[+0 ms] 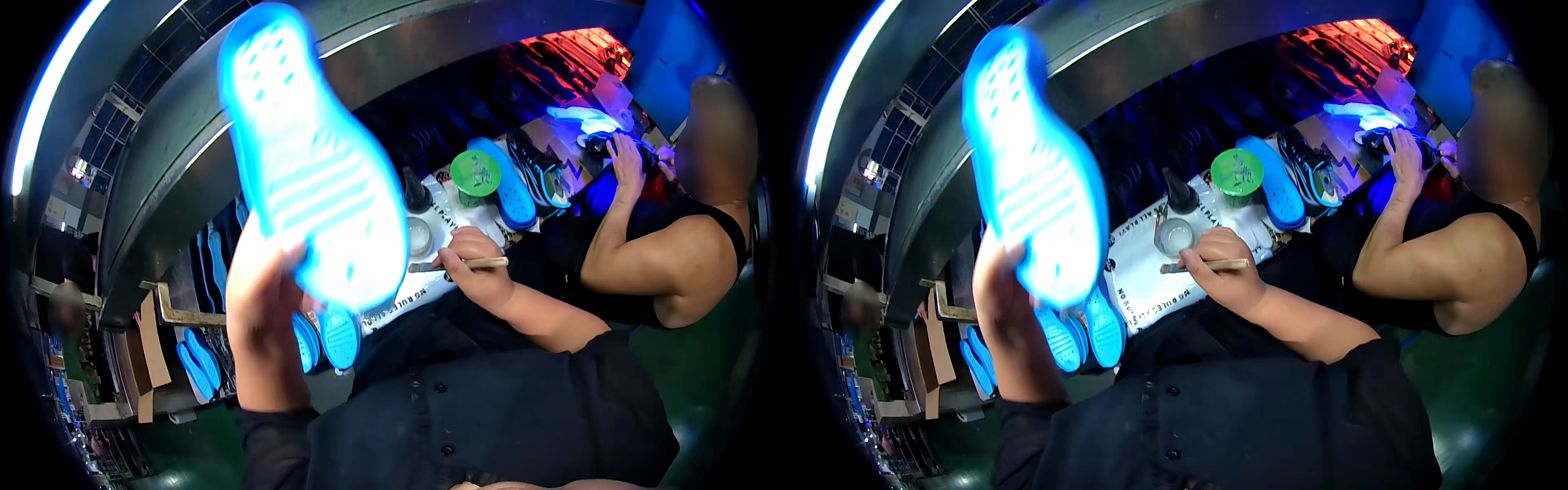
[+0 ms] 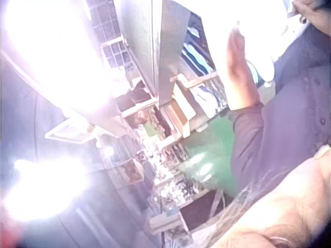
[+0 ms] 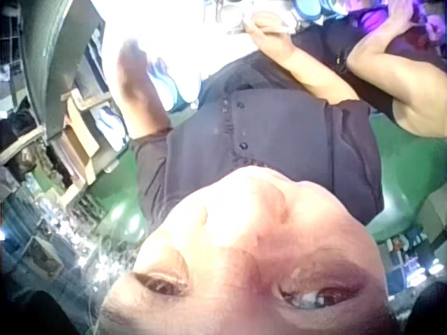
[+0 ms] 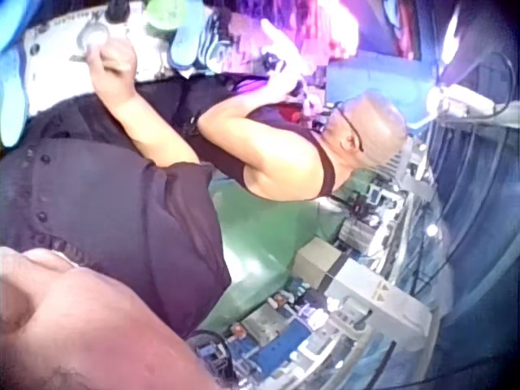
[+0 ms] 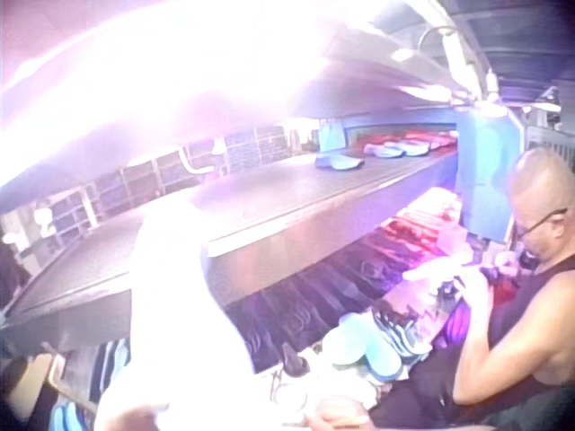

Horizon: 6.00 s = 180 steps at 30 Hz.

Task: The person repeatedly picks up blue slip-on shoes from a conveyor belt, applies a white substance to the soles with a brush, and places them back on the belt. The process is repeated for multiple units throughout the clip.

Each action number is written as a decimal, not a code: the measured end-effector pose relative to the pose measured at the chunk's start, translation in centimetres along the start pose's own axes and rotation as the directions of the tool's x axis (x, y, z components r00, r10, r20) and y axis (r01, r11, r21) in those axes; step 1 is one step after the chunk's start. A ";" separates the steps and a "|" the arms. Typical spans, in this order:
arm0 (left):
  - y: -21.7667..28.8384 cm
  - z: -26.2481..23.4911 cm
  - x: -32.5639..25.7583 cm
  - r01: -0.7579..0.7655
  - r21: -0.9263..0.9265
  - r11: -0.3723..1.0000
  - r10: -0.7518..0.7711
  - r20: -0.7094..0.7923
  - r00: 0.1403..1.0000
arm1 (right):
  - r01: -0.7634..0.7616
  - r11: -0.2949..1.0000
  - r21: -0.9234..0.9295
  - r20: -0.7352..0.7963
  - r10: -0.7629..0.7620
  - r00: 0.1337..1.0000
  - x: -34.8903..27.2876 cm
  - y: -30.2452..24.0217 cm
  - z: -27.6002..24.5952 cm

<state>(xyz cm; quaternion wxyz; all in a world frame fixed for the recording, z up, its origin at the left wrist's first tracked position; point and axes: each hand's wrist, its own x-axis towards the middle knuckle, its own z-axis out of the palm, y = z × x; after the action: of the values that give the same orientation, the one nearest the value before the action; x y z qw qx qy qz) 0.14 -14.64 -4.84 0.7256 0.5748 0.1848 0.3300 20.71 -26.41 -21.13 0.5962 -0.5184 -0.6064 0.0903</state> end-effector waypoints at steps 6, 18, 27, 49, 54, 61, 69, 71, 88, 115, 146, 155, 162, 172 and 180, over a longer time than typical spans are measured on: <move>3.1 1.5 17.5 -0.043 -0.531 0.846 -0.005 -0.088 0.996 | 0.004 1.000 -0.013 -0.001 -0.004 1.000 -0.1 0.5 0.4; -14.4 -11.3 -3.1 0.324 0.150 0.934 -0.189 -0.562 0.805 | -0.138 0.990 0.011 0.060 0.137 0.989 -1.1 2.6 0.5; -22.1 -15.7 -15.3 0.603 0.720 -0.345 -0.261 -0.690 0.675 | -0.224 0.966 0.131 0.146 0.205 0.968 -0.7 1.7 2.4; -15.1 -6.7 -10.5 0.186 0.215 0.959 -0.026 -0.586 0.810 | -0.299 0.915 0.270 0.208 0.248 0.946 1.1 -1.9 3.5; -15.4 -5.1 -8.7 0.021 0.479 0.878 0.252 -0.500 0.828 | 0.053 0.983 0.173 0.180 -0.085 0.980 1.5 -2.9 4.3; -14.9 -3.8 -8.1 -0.046 0.528 0.848 0.326 -0.452 0.830 | 0.215 0.977 -0.007 0.248 -0.206 0.947 1.2 -2.1 4.7; -15.7 -4.5 -8.3 -0.073 0.617 0.784 0.390 -0.398 0.830 | 0.186 0.983 0.001 0.183 -0.183 0.966 0.9 -1.8 3.8; -16.0 -4.4 -8.3 -0.082 0.619 0.781 0.396 -0.391 0.830 | 0.196 0.980 0.023 0.222 -0.196 0.955 1.0 -2.2 4.2; -17.6 -5.9 -8.7 -0.169 0.782 0.600 0.578 -0.278 0.767 | 0.230 0.973 -0.024 0.285 -0.213 0.935 0.3 -1.6 4.5; -16.0 -4.7 -9.0 -0.209 0.873 0.442 0.644 -0.147 0.751 | 0.256 0.963 -0.079 0.253 -0.229 0.940 0.0 -2.8 4.2; -0.3 9.9 48.8 0.240 0.818 0.523 0.160 -0.371 0.915 | -0.086 0.993 -0.086 -0.058 0.081 0.995 -1.5 6.5 -11.3; 2.0 7.9 27.9 -0.477 0.591 0.651 0.606 -0.025 0.795 | -0.084 0.990 -0.116 -0.049 0.079 0.996 -1.8 7.0 -9.6; -12.0 -9.7 -4.6 0.086 0.986 -0.146 0.287 -0.041 0.957 | -0.249 0.967 0.053 -0.021 0.250 0.968 -3.5 6.3 -3.7; -22.1 -25.0 -25.6 0.699 0.330 0.635 -0.138 -0.841 0.523 | -0.363 0.913 0.183 0.165 0.336 0.927 -2.0 3.1 3.2; -16.3 -14.2 -17.0 0.086 -0.218 0.972 -0.232 -0.838 0.493 | -0.495 0.845 0.203 0.099 0.485 0.869 -2.2 2.2 2.6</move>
<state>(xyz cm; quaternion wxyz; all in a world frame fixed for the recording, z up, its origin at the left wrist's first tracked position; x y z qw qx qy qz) -16.90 -18.27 -26.21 0.6060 0.2611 0.5471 0.5151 19.18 -25.73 -24.86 0.5939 -0.5840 -0.4531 0.3176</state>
